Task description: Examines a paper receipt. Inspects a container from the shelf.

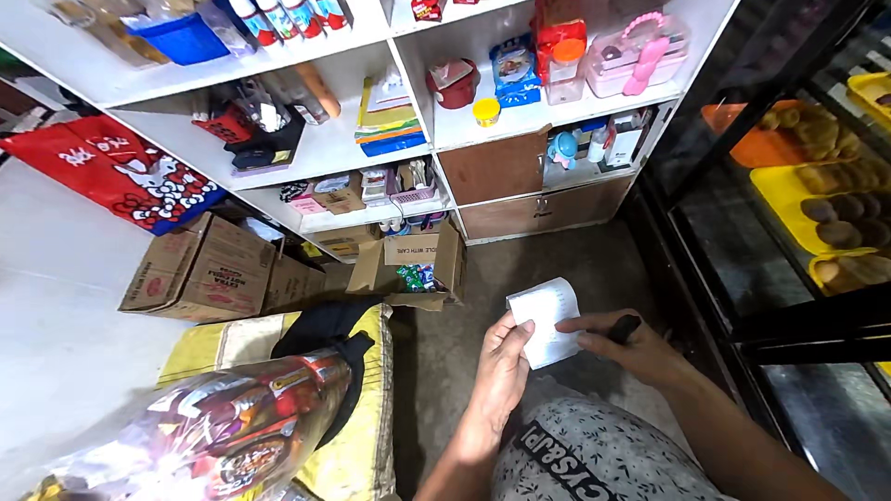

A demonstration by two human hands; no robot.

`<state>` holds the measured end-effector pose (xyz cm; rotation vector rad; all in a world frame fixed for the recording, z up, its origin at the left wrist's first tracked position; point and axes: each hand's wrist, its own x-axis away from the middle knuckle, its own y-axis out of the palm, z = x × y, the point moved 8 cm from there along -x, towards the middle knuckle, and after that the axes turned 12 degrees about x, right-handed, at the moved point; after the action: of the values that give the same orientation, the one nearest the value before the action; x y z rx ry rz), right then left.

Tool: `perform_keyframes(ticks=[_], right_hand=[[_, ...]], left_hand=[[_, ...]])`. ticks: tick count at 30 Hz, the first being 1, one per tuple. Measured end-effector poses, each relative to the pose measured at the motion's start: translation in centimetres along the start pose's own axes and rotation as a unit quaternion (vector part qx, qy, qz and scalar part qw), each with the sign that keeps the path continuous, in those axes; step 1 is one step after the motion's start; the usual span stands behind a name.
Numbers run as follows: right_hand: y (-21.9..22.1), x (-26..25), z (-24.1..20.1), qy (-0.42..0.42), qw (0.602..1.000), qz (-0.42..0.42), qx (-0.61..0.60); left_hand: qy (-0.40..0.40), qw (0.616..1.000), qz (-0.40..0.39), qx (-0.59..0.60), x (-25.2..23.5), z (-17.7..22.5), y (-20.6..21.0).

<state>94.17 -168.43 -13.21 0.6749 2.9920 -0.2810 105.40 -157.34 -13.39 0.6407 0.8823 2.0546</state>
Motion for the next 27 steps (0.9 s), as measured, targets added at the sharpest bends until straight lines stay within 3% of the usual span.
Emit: perform_keyframes(ticks=[27], right_hand=[[0.1, -0.55, -0.15, -0.017, 1.0, 0.007, 0.0]], left_hand=[[0.0, 1.0, -0.016, -0.001, -0.2, 0.18, -0.34]])
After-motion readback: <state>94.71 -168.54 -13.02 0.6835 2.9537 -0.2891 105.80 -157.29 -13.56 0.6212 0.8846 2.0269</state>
